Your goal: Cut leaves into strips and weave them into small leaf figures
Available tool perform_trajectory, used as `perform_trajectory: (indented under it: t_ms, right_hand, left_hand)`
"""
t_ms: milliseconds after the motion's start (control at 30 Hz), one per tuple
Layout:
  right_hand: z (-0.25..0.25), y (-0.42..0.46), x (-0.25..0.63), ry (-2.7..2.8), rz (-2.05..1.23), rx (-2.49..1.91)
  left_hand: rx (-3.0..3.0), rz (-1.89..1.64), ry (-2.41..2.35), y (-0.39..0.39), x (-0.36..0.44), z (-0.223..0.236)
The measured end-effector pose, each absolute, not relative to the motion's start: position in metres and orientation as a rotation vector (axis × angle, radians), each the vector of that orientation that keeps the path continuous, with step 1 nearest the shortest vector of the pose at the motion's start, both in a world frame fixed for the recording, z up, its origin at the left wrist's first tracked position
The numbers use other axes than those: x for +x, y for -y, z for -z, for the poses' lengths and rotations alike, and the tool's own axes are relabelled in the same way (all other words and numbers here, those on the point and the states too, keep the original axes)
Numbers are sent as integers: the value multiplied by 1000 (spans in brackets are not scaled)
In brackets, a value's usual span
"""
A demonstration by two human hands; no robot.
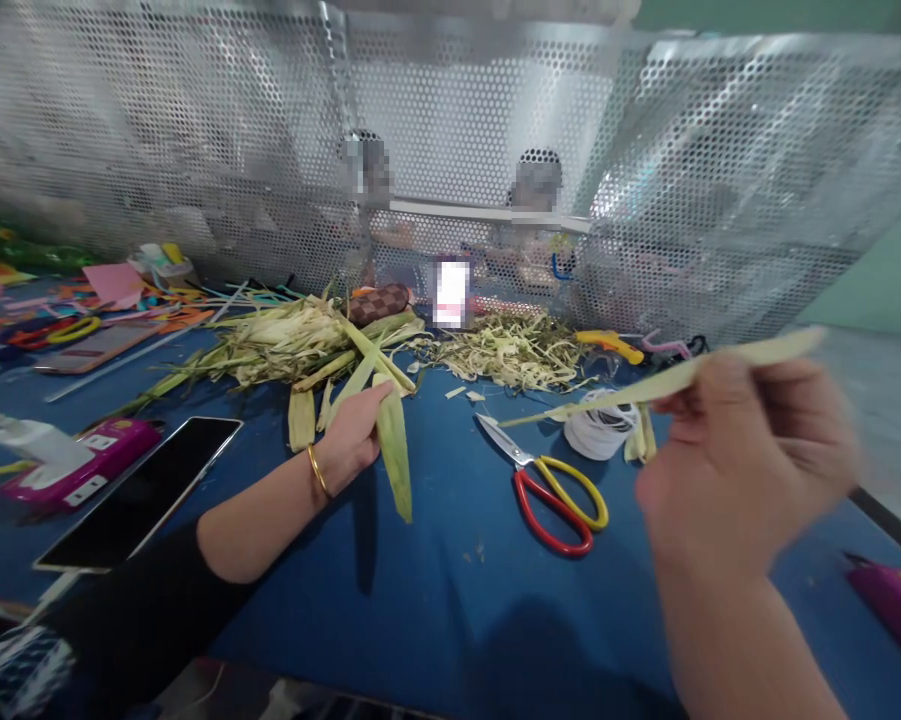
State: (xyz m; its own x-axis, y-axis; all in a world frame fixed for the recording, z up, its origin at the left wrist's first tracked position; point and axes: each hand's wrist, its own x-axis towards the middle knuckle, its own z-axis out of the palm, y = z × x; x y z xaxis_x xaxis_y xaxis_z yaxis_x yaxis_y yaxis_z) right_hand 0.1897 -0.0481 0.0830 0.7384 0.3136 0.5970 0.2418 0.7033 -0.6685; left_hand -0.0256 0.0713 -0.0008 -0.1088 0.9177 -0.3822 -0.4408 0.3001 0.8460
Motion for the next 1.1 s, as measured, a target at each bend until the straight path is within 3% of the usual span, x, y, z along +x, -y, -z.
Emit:
perform_trajectory:
  t_ms: [300, 467, 700, 800, 900, 1033, 1100]
  right_hand:
    - [-43, -1, 197, 744, -618, -1013]
    - [-34, -4, 197, 737, -763, -1080]
    - [-26, 1, 190, 1106, -1197, -1302]
    - [-22, 1, 185, 1391, -921, -1540]
    - [-21, 3, 171, 1469, -599, -1513]
    - [-15, 9, 138, 1389, -1106, -1311]
    - [-10, 12, 123, 1261, -1195, -1313]
  left_hand:
    - [534, -1017, -1104, -55, -20, -10]
    - [503, -925, -1071, -53, -20, -13]
    - [560, -918, -953, -48, -21, -12]
    - [651, -924, -867, -38, -19, -12]
    - [750, -941, -821, -29, -15, -12]
    - [845, -930, -795, -21, -9, -9]
    - [857, -905, -772, -20, -7, -7]
